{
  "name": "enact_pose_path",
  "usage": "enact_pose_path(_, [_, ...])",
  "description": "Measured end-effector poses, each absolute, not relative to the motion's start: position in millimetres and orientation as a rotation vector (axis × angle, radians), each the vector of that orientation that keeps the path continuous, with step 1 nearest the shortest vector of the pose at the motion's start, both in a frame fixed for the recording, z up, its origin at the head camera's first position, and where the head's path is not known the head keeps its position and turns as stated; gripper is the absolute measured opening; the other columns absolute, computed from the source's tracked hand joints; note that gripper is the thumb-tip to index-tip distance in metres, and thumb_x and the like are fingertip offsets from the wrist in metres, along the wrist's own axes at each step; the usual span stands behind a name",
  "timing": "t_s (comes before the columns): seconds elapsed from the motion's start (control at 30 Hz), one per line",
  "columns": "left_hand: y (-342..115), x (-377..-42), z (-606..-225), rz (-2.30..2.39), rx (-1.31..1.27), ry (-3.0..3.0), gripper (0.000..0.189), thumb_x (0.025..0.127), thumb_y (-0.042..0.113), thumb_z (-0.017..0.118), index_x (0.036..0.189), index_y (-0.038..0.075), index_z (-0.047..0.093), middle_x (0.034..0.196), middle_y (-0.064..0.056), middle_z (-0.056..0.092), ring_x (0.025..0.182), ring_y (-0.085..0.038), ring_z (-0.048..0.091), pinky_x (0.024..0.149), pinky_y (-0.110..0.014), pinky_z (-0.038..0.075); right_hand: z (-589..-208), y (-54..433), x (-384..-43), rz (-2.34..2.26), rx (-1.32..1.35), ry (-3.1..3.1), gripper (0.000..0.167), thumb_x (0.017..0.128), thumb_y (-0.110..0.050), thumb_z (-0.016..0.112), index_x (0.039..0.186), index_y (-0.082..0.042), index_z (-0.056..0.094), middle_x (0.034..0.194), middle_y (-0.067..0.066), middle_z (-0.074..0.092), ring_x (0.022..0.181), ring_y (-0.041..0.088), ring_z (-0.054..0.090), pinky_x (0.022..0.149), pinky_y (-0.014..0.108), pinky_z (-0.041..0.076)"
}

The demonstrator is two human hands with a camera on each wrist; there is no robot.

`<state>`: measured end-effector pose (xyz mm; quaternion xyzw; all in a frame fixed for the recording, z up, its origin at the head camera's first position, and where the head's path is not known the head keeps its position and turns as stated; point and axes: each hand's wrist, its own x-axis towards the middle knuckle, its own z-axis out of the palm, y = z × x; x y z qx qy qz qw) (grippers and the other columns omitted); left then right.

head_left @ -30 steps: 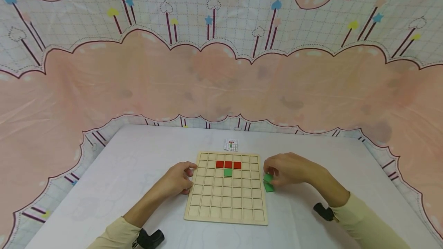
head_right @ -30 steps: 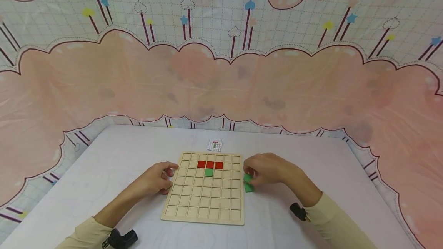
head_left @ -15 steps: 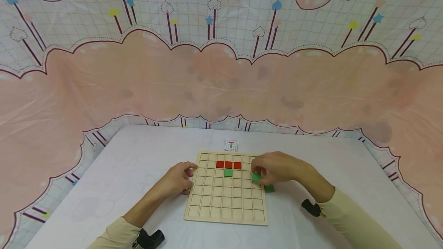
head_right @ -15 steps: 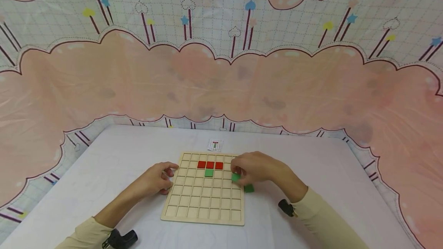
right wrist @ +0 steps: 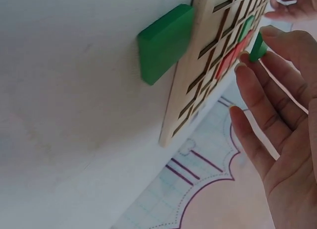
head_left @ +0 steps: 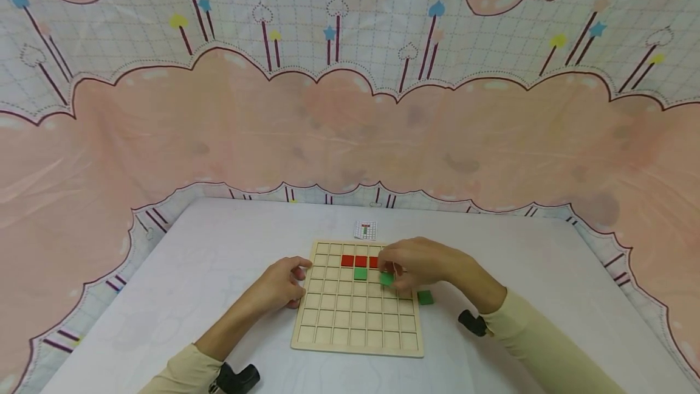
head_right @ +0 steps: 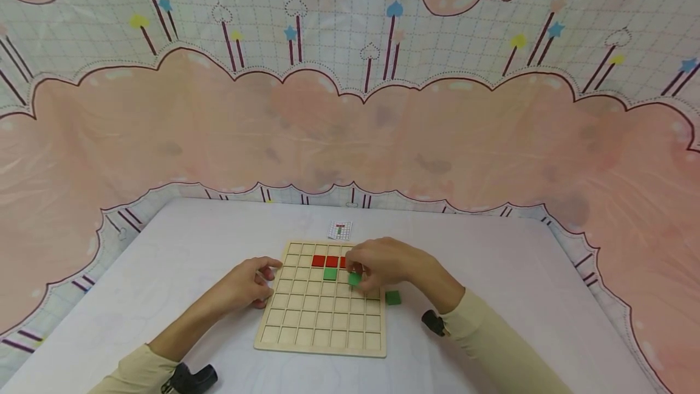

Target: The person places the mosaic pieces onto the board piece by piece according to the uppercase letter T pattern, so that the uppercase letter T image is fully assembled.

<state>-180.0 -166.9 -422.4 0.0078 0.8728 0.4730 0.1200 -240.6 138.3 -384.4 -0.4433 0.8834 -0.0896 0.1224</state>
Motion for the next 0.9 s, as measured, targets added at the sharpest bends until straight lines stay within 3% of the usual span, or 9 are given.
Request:
enact_pose_path(0.3, [-165.8,-180.0,-422.4,1.381,0.015,2.552,0.056,0.078,-0.017,0.064,0.132,-0.003,0.059,0.099,-0.011,0.052,0.065,-0.018,0.054,0.053,-0.027,0.054,-384.0,126.7,-245.0,-0.267,-1.326,2.533,0.021,0.088,-0.023,0.076,0.108,-0.023,0.069,0.092,-0.012,0.063,0.081,0.008,0.059,0.070,0.021,0.049])
enact_pose_path(0.6, [-165.7,-176.5,-418.2,1.372,0.044,2.567,0.056,0.077,-0.019,0.062,0.131,-0.004,0.060,0.099,-0.011,0.052,0.066,-0.017,0.053,0.053,-0.028,0.054,-386.4,117.6,-246.8,-0.258,-1.376,2.522,0.021,0.090,-0.028,0.075,0.110,-0.022,0.070,0.095,-0.011,0.064,0.084,0.009,0.059,0.071,0.020,0.047])
enact_pose_path(0.9, [-165.0,-175.3,-416.7,1.369,0.045,2.573,0.057,0.076,-0.019,0.061,0.132,-0.005,0.059,0.099,-0.012,0.052,0.067,-0.018,0.052,0.053,-0.028,0.054,-388.3,109.7,-247.9,-0.246,-1.440,2.504,0.016,0.089,-0.027,0.075,0.103,-0.022,0.069,0.091,-0.010,0.063,0.079,0.003,0.054,0.069,0.019,0.046])
